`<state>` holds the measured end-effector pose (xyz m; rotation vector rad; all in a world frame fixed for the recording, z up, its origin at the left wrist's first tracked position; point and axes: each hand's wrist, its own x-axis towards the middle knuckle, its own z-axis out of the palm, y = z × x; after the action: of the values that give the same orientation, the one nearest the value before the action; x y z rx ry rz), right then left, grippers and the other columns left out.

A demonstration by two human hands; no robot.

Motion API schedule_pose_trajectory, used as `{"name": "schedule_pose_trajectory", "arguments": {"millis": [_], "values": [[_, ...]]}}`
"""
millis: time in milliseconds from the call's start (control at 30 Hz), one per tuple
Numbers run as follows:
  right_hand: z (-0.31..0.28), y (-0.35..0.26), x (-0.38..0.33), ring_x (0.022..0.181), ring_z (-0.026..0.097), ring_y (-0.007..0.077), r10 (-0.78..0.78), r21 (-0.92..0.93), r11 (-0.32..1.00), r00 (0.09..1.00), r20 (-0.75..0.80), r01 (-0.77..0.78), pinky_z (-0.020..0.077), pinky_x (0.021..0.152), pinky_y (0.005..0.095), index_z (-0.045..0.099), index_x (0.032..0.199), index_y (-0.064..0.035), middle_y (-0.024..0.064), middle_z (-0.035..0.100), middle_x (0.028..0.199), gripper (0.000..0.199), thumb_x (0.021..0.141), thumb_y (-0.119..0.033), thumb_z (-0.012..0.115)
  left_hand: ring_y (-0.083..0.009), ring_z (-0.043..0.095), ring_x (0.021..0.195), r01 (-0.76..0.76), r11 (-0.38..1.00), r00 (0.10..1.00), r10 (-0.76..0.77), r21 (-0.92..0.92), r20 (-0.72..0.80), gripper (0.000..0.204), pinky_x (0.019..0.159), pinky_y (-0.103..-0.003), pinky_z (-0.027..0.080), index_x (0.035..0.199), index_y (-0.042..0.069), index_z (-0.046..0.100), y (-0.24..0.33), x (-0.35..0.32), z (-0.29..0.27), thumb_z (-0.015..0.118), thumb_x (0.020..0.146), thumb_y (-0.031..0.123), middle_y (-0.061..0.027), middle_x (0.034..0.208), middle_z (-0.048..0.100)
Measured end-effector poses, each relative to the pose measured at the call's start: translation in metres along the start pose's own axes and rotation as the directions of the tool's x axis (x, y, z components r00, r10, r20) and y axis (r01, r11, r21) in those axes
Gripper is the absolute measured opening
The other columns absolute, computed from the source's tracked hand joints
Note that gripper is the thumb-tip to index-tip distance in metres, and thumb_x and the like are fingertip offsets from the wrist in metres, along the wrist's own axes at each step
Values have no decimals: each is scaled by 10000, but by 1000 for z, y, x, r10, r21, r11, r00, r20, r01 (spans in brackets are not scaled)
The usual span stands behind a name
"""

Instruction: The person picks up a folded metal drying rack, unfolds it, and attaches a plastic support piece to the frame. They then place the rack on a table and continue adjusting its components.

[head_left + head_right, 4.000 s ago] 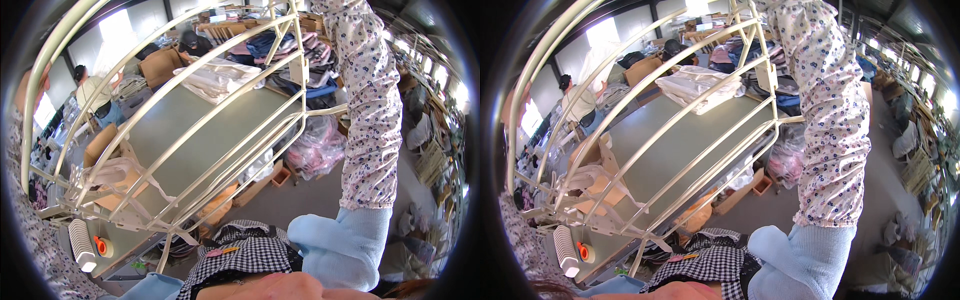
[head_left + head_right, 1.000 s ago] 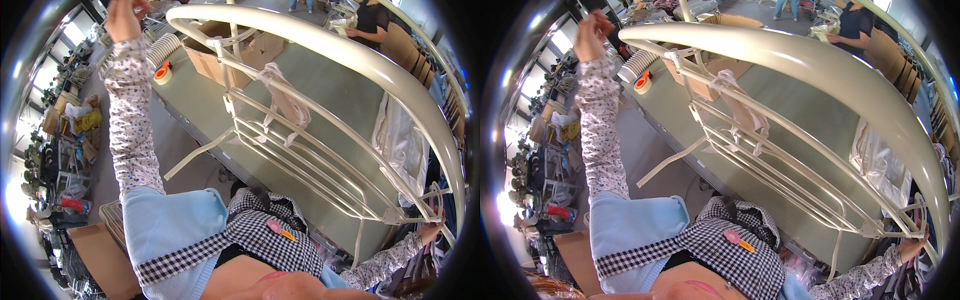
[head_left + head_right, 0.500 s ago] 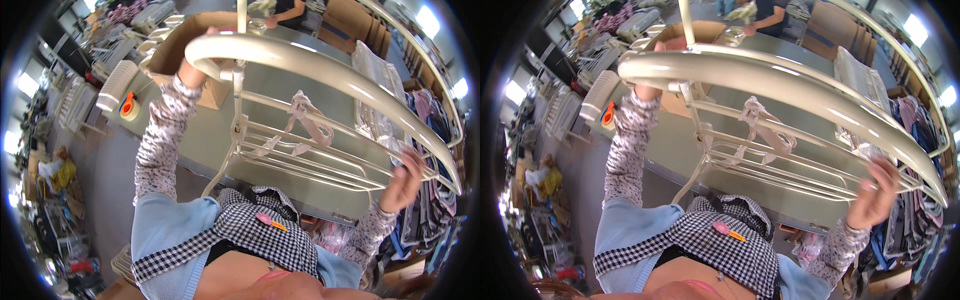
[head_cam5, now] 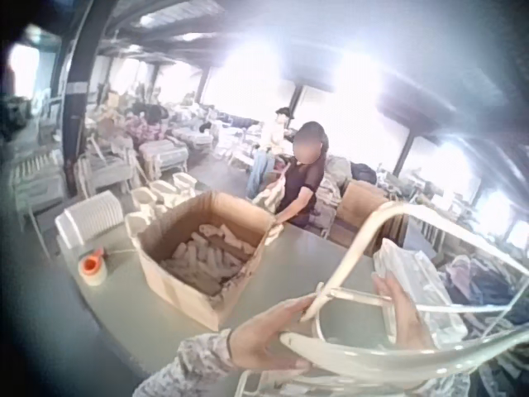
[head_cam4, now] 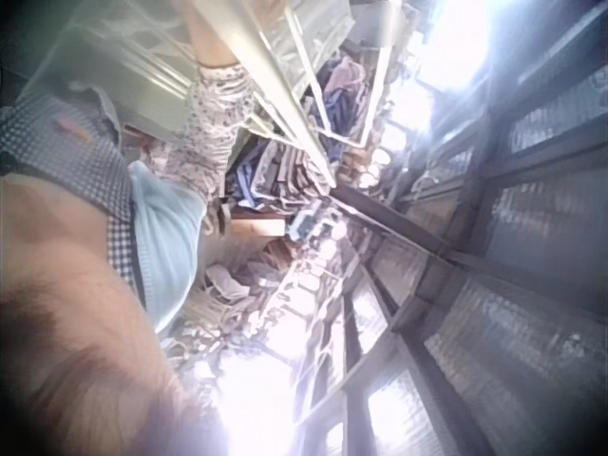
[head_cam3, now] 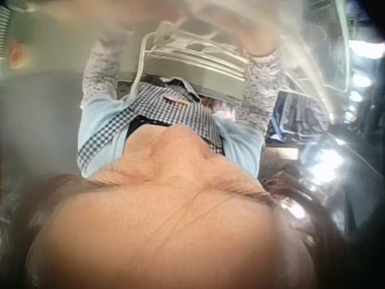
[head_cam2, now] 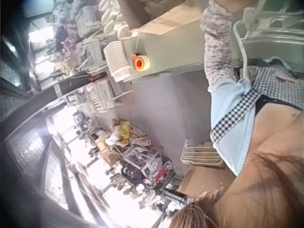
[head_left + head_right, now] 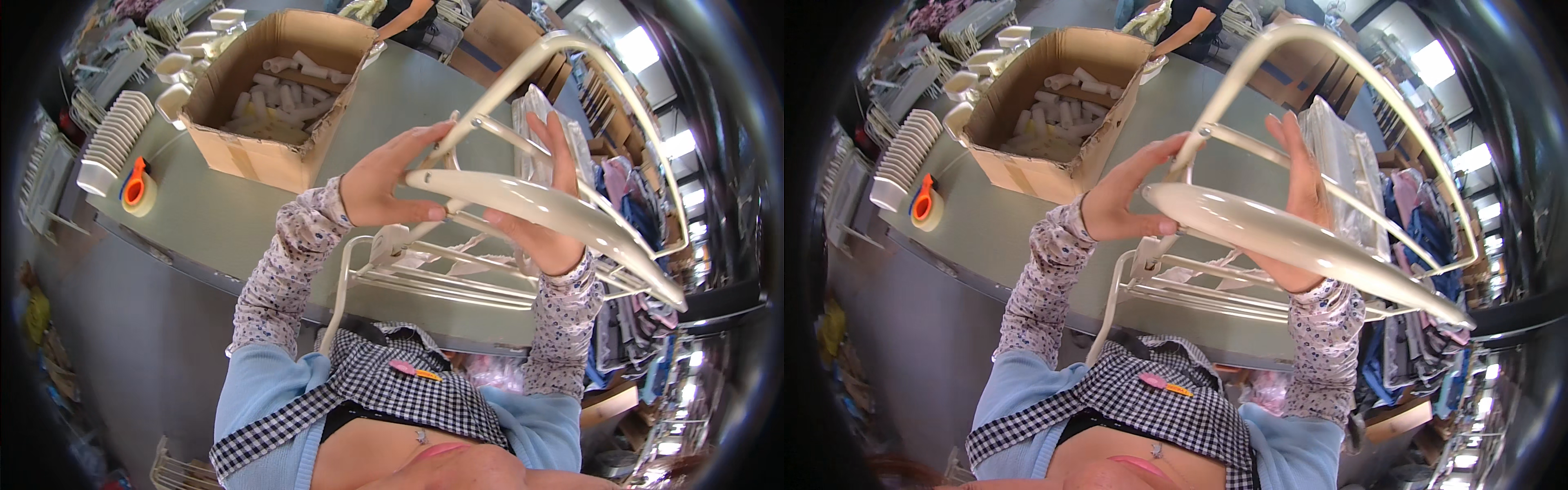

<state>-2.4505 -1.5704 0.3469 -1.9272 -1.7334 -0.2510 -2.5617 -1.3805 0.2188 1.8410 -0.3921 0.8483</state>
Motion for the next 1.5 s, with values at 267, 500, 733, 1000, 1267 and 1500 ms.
{"name": "schedule_pose_trajectory", "arguments": {"millis": [267, 500, 733, 1000, 1267, 1500], "values": [[9, 11, 19, 1259, 439, 363, -50, 215, 977, 969, 244, -4, 338, 1054, 452, 9, 1482, -1, 256, 383, 1390, 1338, 564, -427, 883, -294, 602, 934, -126, 981, 955, 159, 146, -250, 711, 849, -395, 441, 1165, 23, 502, -10, 3, 23, 789, 678, 454, -130, 1015, 596], [23, 21, 15, 1267, 428, 338, 205, 419, 831, 902, 380, -366, 334, 1055, 459, 47, 1471, 29, 236, 418, 1358, 1378, 528, -569, 856, -308, 600, 923, 83, 995, 965, -67, 55, -253, 868, 853, -407, 418, 1218, -12, 469, 11, -20, 43, 804, 613, 512, -123, 993, 603], [17, 4, 12, 1201, 475, 320, 255, 308, 874, 894, 368, -376, 374, 1020, 436, 117, 1458, 44, 231, 466, 1259, 1405, 478, -678, 818, -351, 355, 1345, 77, 991, 997, -77, 110, -7, 1019, 1079, -507, 298, 1398, 47, 342, -4, -55, 44, 837, 566, 365, -133, 1360, 447], [7, -13, -1, 864, 593, 196, -19, 179, 984, 999, 32, 13, 449, 807, 342, 272, 1362, -22, 140, 635, 1005, 1080, 534, -240, 931, -292, 553, 1080, -157, 987, 986, 158, -14, 51, 742, 954, -440, 418, 1245, 62, 493, -39, -31, 34, 826, 612, 263, -110, 1163, 549], [18, -33, -11, 733, 593, 194, 6, 311, 950, 994, -106, 28, 464, 700, 324, 272, 1344, -108, 126, 637, 942, 1001, 581, -237, 907, -244, 610, 875, -288, 955, 958, 287, -72, -32, 528, 720, -350, 495, 1085, 45, 612, -47, -25, 36, 785, 650, 290, -76, 976, 601], [14, -61, -35, 713, 612, 209, -37, 184, 981, 995, -96, 54, 527, 586, 265, 249, 1356, -126, 115, 642, 924, 1041, 559, -239, 908, -258, 614, 965, -307, 942, 951, 300, -134, -72, 548, 796, -364, 493, 1088, 47, 620, -40, -32, 44, 774, 637, 318, -80, 1034, 618]]}}
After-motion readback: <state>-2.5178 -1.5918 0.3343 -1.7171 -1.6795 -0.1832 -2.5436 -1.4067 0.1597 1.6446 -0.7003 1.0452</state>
